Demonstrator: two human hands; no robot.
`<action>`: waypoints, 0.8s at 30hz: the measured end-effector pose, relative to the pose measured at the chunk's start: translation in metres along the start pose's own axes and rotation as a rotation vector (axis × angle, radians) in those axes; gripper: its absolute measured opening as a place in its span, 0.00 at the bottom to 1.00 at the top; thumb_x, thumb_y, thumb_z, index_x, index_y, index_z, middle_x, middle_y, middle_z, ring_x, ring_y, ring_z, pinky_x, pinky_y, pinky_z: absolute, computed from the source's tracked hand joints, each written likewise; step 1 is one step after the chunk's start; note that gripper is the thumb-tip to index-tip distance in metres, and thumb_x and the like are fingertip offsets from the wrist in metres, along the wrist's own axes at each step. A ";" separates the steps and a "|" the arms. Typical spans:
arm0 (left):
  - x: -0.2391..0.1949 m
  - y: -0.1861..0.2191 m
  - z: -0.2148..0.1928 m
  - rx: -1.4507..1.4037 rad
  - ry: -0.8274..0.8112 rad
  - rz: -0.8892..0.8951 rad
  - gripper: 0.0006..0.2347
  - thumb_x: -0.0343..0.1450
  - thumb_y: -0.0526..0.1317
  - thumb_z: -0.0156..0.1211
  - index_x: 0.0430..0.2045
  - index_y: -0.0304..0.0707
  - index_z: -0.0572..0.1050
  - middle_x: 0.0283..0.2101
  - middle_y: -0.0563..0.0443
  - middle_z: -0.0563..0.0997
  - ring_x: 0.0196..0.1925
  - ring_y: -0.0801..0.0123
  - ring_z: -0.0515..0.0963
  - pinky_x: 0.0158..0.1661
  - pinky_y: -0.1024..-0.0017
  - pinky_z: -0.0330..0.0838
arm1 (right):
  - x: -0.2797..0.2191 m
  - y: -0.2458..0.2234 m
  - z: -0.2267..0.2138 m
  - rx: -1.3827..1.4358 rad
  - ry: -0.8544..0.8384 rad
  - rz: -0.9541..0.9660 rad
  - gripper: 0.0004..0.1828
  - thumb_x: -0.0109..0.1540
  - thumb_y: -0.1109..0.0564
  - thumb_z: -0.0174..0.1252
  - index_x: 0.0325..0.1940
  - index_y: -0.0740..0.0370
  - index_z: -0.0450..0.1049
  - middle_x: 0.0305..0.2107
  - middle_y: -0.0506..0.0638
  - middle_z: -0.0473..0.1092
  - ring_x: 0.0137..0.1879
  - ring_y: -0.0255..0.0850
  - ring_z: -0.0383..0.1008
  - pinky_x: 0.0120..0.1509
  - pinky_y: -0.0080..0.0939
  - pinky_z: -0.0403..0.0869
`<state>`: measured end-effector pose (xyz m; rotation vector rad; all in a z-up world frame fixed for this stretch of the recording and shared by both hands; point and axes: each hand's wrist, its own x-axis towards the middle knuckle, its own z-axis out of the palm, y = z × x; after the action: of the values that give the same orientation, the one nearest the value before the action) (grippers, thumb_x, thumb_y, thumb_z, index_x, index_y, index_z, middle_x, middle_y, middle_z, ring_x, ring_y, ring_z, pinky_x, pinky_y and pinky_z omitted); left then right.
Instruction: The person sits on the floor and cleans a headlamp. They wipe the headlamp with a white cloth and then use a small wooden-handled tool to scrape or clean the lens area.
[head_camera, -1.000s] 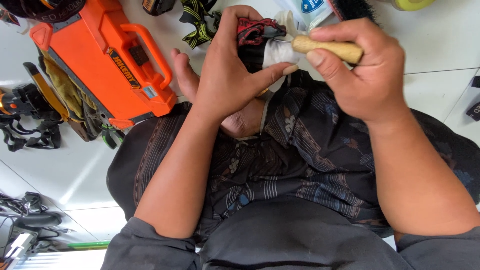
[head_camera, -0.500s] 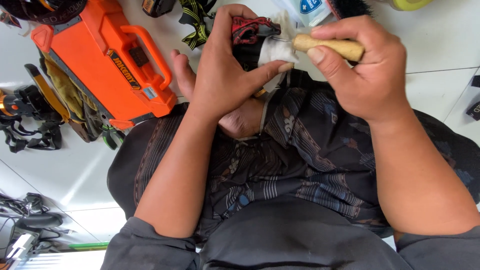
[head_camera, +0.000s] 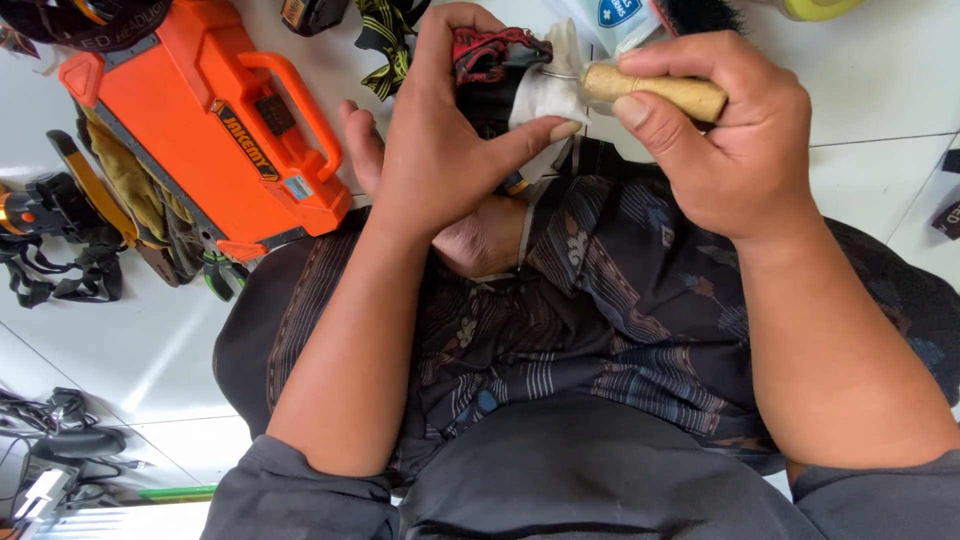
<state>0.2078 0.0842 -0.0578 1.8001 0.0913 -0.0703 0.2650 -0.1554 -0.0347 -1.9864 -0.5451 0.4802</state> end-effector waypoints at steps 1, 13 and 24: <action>0.000 0.000 0.002 0.000 0.000 0.000 0.25 0.70 0.42 0.79 0.48 0.43 0.61 0.47 0.52 0.74 0.51 0.67 0.78 0.53 0.70 0.72 | 0.000 0.000 0.002 0.000 0.000 0.000 0.10 0.77 0.63 0.62 0.59 0.74 0.74 0.53 0.64 0.75 0.60 0.51 0.77 0.66 0.45 0.73; -0.001 -0.002 0.004 -0.036 -0.021 -0.031 0.25 0.69 0.42 0.78 0.49 0.42 0.61 0.50 0.49 0.77 0.55 0.64 0.81 0.56 0.69 0.74 | 0.003 0.002 0.005 0.109 -0.029 -0.002 0.10 0.75 0.65 0.61 0.60 0.72 0.72 0.53 0.65 0.74 0.58 0.50 0.78 0.60 0.43 0.77; -0.001 -0.001 -0.003 0.007 0.006 -0.015 0.26 0.70 0.45 0.79 0.51 0.44 0.62 0.51 0.52 0.73 0.54 0.67 0.78 0.57 0.70 0.72 | -0.002 0.021 -0.010 0.295 0.230 0.289 0.09 0.78 0.55 0.51 0.54 0.64 0.65 0.48 0.57 0.69 0.56 0.60 0.88 0.48 0.39 0.80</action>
<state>0.2070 0.0875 -0.0583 1.8065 0.1096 -0.0760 0.2726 -0.1726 -0.0488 -1.8090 -0.0379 0.4699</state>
